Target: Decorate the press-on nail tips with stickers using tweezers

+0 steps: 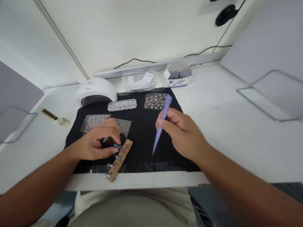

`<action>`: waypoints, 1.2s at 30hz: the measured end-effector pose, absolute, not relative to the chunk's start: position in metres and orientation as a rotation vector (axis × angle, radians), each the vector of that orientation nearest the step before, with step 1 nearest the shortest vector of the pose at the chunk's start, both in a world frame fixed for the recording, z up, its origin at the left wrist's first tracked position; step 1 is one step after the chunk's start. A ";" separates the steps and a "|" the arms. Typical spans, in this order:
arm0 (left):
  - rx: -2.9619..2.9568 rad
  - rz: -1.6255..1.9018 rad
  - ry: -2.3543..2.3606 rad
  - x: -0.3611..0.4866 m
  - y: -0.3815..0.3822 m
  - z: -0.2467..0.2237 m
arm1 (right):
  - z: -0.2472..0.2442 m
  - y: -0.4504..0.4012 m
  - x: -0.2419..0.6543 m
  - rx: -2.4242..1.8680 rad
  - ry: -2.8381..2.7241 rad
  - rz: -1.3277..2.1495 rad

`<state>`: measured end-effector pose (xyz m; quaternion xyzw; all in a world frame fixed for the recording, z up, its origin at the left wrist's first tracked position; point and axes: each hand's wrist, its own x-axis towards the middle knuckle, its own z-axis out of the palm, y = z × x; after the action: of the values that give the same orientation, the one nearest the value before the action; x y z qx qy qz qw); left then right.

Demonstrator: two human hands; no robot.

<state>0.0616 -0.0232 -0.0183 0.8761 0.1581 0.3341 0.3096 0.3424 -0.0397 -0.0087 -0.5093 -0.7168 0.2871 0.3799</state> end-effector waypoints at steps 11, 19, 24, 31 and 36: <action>2.421 0.831 0.488 0.060 -0.016 -0.028 | 0.011 -0.002 0.306 -1.786 -2.686 0.680; 2.454 0.688 0.566 0.065 -0.009 -0.034 | -0.001 -0.002 0.301 -1.850 -2.790 0.532; 2.450 0.725 0.606 0.062 -0.009 -0.031 | -0.001 -0.006 0.305 -1.765 -2.676 0.551; 2.472 0.825 0.704 0.069 -0.026 -0.022 | 0.002 -0.016 0.314 -1.219 -2.404 0.972; 2.467 0.972 0.750 0.073 -0.035 -0.019 | -0.006 -0.021 0.307 -0.994 -2.216 1.320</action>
<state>0.0728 -0.0348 -0.0186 0.8787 0.2671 0.3462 0.1917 0.3072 -0.0211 -0.0063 -0.3531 -0.7875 0.4692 0.1873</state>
